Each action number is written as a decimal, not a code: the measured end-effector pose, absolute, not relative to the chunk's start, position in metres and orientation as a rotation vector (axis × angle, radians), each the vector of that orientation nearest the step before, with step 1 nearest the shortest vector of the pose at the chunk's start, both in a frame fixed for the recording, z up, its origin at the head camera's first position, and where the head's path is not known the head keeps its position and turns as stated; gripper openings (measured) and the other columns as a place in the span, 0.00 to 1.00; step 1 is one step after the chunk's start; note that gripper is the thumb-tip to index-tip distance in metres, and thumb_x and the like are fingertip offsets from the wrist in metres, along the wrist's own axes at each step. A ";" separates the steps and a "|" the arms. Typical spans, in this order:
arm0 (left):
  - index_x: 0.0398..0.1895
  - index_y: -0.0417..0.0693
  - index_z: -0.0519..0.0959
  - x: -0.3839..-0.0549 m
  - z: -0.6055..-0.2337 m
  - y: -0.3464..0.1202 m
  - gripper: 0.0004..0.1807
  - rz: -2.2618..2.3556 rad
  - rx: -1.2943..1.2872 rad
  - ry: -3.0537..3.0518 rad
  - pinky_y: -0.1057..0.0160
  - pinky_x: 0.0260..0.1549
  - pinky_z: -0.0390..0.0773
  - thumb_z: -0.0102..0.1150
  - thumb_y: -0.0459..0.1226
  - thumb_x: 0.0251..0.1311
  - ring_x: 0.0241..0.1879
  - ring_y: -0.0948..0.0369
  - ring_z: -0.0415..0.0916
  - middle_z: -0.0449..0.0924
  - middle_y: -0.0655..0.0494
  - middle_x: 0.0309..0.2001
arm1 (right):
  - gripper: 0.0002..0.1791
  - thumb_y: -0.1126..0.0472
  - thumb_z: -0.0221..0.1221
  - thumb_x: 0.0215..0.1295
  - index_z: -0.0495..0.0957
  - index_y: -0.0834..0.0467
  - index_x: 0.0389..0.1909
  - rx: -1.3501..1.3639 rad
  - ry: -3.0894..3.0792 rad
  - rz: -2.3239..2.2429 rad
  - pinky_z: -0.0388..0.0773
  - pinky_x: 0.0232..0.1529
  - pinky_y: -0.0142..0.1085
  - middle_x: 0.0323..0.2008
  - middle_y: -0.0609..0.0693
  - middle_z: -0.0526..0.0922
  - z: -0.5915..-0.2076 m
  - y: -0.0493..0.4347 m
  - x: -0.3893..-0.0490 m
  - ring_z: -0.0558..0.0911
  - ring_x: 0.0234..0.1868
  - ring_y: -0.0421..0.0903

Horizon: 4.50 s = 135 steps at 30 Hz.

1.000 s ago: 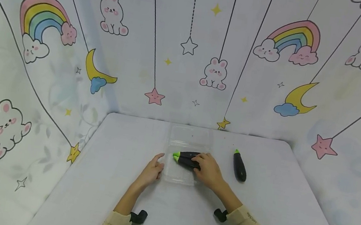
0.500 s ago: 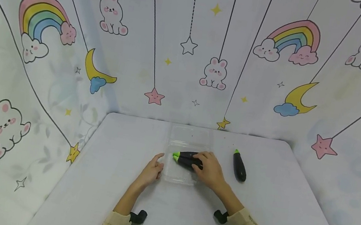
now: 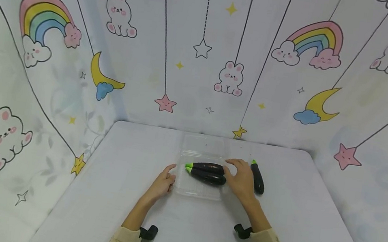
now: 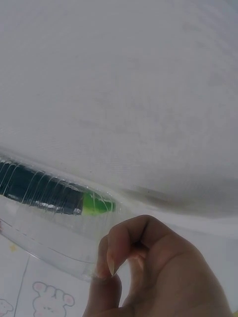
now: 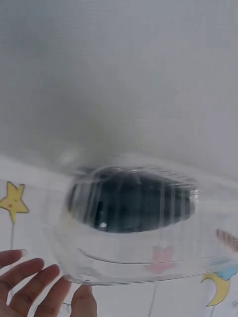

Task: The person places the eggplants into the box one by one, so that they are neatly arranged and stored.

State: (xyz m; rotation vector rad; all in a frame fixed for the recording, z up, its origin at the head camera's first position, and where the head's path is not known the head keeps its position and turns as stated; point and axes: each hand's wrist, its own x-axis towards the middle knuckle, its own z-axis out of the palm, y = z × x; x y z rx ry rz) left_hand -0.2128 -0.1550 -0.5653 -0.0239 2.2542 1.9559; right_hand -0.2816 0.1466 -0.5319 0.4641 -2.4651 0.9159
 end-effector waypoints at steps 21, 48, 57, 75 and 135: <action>0.83 0.42 0.52 -0.214 -0.565 -0.154 0.30 1.968 -0.033 2.252 0.69 0.22 0.64 0.42 0.33 0.82 0.23 0.63 0.62 0.66 0.57 0.28 | 0.18 0.64 0.69 0.65 0.85 0.68 0.53 0.117 -2.532 0.991 0.75 0.52 0.64 0.51 0.70 0.84 -0.532 0.222 -0.303 0.81 0.54 0.69; 0.83 0.41 0.52 -0.213 -0.565 -0.155 0.30 1.951 -0.026 2.247 0.69 0.21 0.65 0.41 0.35 0.82 0.23 0.63 0.63 0.67 0.54 0.29 | 0.30 0.52 0.63 0.70 0.77 0.69 0.64 -0.169 -2.850 0.947 0.79 0.50 0.61 0.60 0.71 0.79 -0.540 0.245 -0.307 0.79 0.58 0.70; 0.83 0.40 0.52 -0.212 -0.564 -0.154 0.30 1.954 -0.030 2.249 0.69 0.21 0.64 0.41 0.34 0.82 0.22 0.64 0.62 0.67 0.55 0.28 | 0.30 0.51 0.63 0.70 0.77 0.70 0.63 -0.169 -2.909 0.947 0.83 0.44 0.57 0.52 0.69 0.84 -0.545 0.246 -0.304 0.85 0.49 0.67; 0.83 0.43 0.52 -0.213 -0.562 -0.153 0.30 1.959 -0.045 2.238 0.69 0.21 0.65 0.41 0.35 0.82 0.23 0.63 0.63 0.67 0.55 0.29 | 0.30 0.51 0.64 0.70 0.78 0.69 0.63 -0.168 -2.895 0.950 0.84 0.43 0.56 0.53 0.69 0.84 -0.543 0.247 -0.307 0.86 0.49 0.66; 0.82 0.37 0.50 -0.205 -0.548 -0.149 0.30 1.960 -0.072 2.248 0.66 0.23 0.63 0.39 0.31 0.82 0.24 0.61 0.61 0.64 0.54 0.28 | 0.23 0.62 0.69 0.67 0.81 0.67 0.60 0.135 -2.687 1.082 0.86 0.41 0.55 0.53 0.67 0.85 -0.507 0.233 -0.287 0.86 0.51 0.67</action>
